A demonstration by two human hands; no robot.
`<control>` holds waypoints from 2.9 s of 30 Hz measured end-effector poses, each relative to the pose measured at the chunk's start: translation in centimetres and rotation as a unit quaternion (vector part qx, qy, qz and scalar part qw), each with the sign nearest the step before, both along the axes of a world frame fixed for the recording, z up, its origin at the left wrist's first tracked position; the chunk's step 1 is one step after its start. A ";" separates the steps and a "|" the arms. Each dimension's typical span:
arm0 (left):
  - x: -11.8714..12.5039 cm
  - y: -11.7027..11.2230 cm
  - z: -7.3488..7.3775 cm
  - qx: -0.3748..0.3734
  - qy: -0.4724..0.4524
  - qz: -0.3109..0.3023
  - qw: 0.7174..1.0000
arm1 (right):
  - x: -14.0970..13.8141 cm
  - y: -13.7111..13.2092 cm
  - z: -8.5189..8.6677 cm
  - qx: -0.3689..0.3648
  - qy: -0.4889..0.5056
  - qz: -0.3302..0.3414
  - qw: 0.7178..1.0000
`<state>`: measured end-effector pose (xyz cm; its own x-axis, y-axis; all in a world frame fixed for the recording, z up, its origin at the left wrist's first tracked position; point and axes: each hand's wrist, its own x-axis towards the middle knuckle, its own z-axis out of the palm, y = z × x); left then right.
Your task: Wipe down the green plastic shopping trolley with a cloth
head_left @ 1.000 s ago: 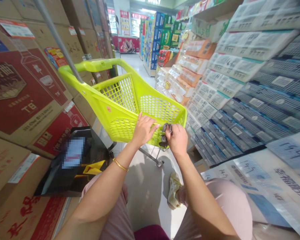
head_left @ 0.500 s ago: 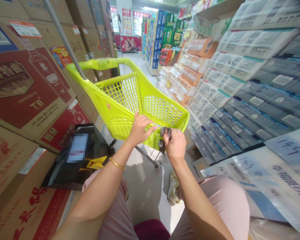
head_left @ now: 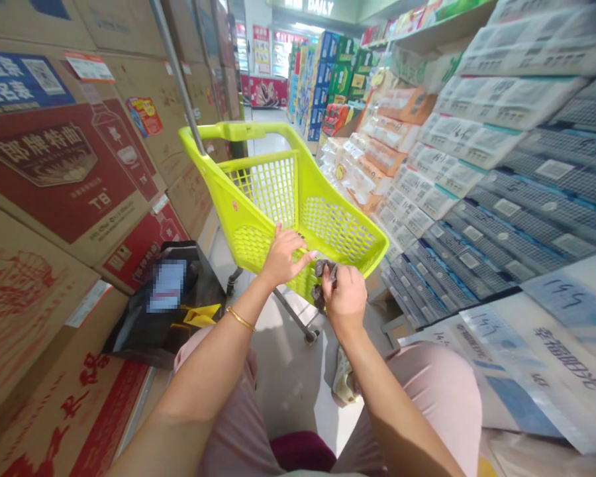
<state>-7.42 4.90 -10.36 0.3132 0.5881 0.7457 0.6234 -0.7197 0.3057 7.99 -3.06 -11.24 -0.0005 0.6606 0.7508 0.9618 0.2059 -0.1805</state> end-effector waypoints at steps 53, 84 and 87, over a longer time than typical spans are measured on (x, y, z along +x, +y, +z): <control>1.6 -0.3 -0.3 -0.038 0.069 0.043 0.996 | 1.9 6.3 3.8 0.194 0.273 0.059 0.940; 2.4 -2.3 -0.9 -0.027 0.122 0.066 0.990 | -0.8 4.0 -2.8 0.028 0.107 0.110 0.988; 1.8 -2.5 -0.9 -0.017 0.125 0.096 0.987 | -2.0 3.8 -2.9 0.023 0.106 0.116 0.987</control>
<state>-5.58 2.37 -11.25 0.3655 0.6773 0.6384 0.8062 -0.5732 0.1465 6.02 0.77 -14.17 0.0124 0.6262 0.7796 0.8294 0.4290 -0.3578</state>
